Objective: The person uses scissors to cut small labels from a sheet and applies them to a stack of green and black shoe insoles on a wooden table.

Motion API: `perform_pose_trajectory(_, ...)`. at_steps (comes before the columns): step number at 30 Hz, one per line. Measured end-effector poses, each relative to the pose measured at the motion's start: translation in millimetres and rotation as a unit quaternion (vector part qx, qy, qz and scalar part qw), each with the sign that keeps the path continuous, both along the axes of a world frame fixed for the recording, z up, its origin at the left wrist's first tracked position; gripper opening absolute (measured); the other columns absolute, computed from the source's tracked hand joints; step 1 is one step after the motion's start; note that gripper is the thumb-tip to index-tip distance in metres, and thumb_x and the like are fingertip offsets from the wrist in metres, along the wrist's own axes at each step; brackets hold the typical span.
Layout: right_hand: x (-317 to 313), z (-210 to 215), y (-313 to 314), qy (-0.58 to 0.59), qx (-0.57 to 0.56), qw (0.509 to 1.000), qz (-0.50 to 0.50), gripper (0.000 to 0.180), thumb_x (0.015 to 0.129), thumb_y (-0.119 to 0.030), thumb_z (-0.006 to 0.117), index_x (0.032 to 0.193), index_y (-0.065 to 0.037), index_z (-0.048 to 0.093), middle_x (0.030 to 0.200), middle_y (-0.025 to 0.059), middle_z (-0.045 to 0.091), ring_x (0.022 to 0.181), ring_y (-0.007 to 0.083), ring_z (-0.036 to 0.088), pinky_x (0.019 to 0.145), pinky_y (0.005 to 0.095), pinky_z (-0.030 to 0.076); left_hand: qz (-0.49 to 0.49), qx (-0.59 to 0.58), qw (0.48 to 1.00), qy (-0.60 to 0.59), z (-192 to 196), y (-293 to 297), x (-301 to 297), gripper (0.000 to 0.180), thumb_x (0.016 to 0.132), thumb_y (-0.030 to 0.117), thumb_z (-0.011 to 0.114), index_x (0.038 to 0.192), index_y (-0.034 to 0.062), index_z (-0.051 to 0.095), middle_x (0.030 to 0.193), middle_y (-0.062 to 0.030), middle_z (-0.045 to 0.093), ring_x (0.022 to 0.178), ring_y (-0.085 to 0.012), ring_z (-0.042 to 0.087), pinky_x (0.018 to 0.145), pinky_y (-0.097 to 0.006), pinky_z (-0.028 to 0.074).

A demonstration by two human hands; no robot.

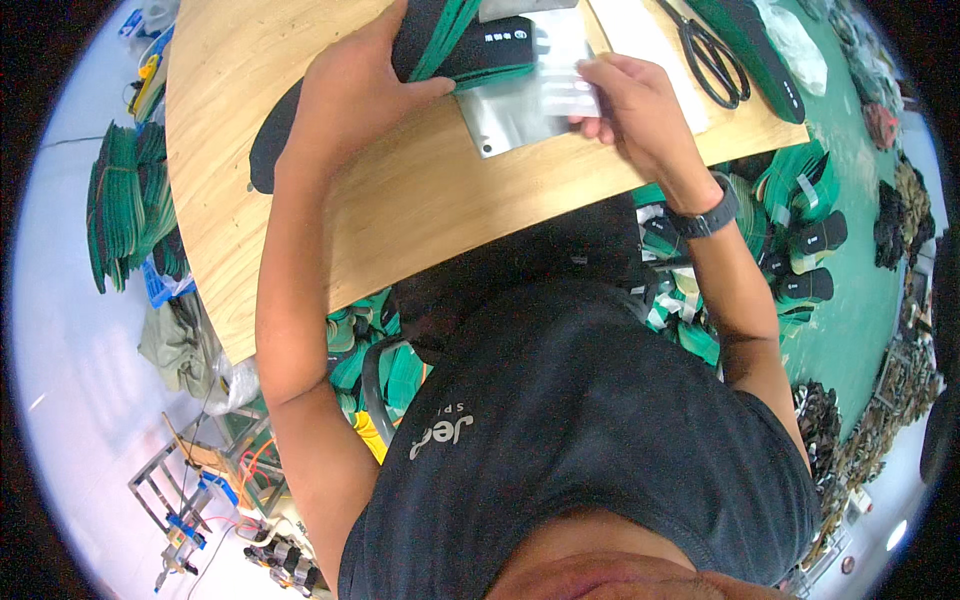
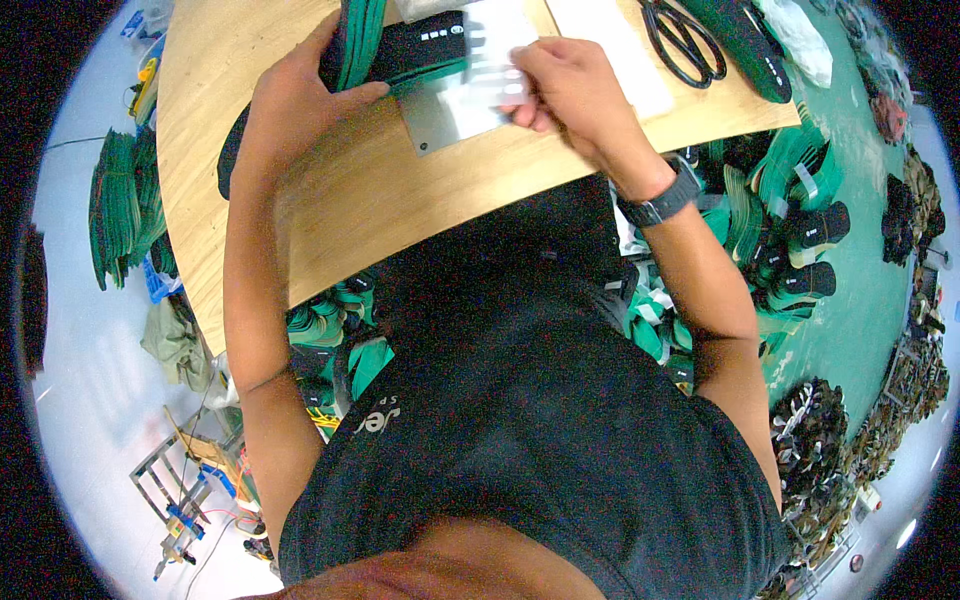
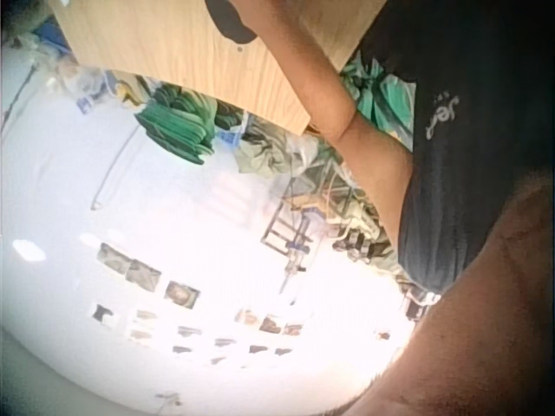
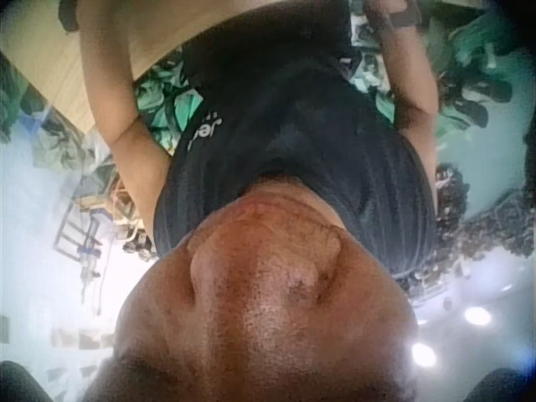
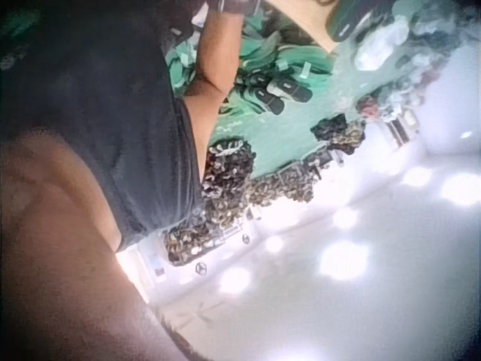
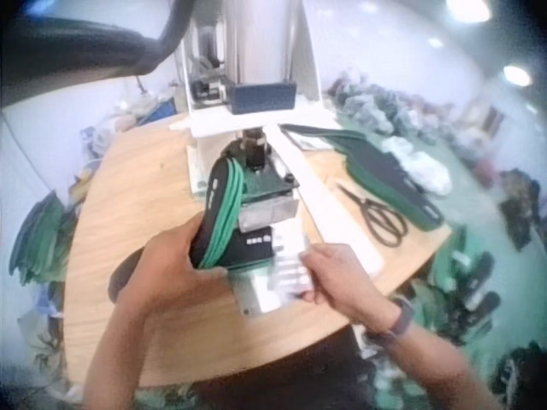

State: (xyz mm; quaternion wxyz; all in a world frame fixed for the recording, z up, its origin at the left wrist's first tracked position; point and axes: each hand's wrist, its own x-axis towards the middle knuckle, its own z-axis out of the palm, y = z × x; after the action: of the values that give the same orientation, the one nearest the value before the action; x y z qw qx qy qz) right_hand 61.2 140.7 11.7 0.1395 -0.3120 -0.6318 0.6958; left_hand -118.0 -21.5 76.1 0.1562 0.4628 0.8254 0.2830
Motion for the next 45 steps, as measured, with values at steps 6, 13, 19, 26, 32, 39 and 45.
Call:
perform_pose_trajectory(6,-6.7,-4.7,7.3,0.065,-0.06,0.996,0.021,0.025,0.094,-0.021,0.054,0.08,-0.001,0.059,0.065,0.01,0.064,0.046,0.0105,0.056,0.04,0.0186,0.042,0.025,0.126,0.99,0.053,-29.9,-12.1,-26.7,0.026,0.075,0.02,0.068,0.091,0.0003,0.064,0.076,-0.0068,0.064,0.07,-0.013,0.057,0.068,-0.03,0.048)
perform_pose_trajectory(13,-25.8,0.0,-0.9,-0.031,0.025,0.991,0.13,0.03,0.093,-0.023,0.059,0.069,-0.005,0.059,0.06,0.0064,0.063,0.041,0.0074,0.055,0.034,0.017,0.038,0.113,0.289,0.941,-0.134,-45.5,-24.9,-55.6,0.021,0.072,0.016,0.065,0.084,-0.0011,0.064,0.075,-0.0041,0.064,0.069,-0.0115,0.056,0.066,-0.029,0.048)
perform_pose_trajectory(19,-23.9,1.9,-2.2,-0.028,0.04,0.992,0.116,0.034,0.093,-0.026,0.059,0.065,-0.007,0.056,0.056,0.0059,0.062,0.041,0.007,0.055,0.034,0.0169,0.037,0.105,0.292,0.943,-0.124,-41.8,-27.0,-54.7,0.023,0.073,0.017,0.066,0.087,-0.0013,0.065,0.079,-0.0044,0.065,0.073,-0.0122,0.057,0.069,-0.029,0.048)
perform_pose_trajectory(26,-24.1,0.9,-0.4,-0.034,0.043,0.991,0.119,0.034,0.093,-0.027,0.059,0.065,-0.007,0.056,0.056,0.0053,0.061,0.04,0.0064,0.054,0.033,0.0171,0.036,0.121,0.313,0.933,-0.129,-48.3,-27.1,-60.8,0.027,0.073,0.019,0.066,0.09,-0.002,0.065,0.082,-0.0055,0.065,0.076,-0.0136,0.058,0.072,-0.03,0.047)
perform_pose_trajectory(32,-23.9,1.8,-1.0,-0.049,0.024,0.992,0.111,0.035,0.093,-0.028,0.059,0.065,-0.006,0.056,0.055,0.0054,0.061,0.039,0.0062,0.052,0.033,0.0174,0.035,0.134,0.3,0.937,-0.117,-45.0,-26.4,-54.7,0.025,0.072,0.017,0.067,0.089,-0.0017,0.064,0.081,-0.0053,0.065,0.075,-0.0137,0.057,0.072,-0.029,0.047)
perform_pose_trajectory(39,-25.4,6.6,-6.5,-0.066,0.018,0.992,0.104,0.036,0.093,-0.03,0.059,0.065,-0.007,0.057,0.055,0.0047,0.061,0.038,0.0064,0.051,0.032,0.0179,0.033,0.146,0.315,0.932,-0.102,-46.3,-24.7,-41.7,0.021,0.073,0.015,0.067,0.086,-0.001,0.064,0.079,-0.004,0.064,0.074,-0.0112,0.057,0.07,-0.029,0.047)
perform_pose_trajectory(45,-23.5,4.3,-8.8,-0.046,0.011,0.996,0.079,0.034,0.093,-0.03,0.059,0.068,-0.006,0.059,0.055,0.0051,0.061,0.038,0.0066,0.051,0.033,0.0178,0.034,0.107,0.306,0.937,-0.13,-45.0,-23.8,-44.7,0.019,0.073,0.015,0.067,0.083,-0.0003,0.062,0.075,-0.0015,0.062,0.068,-0.0095,0.054,0.067,-0.027,0.047)
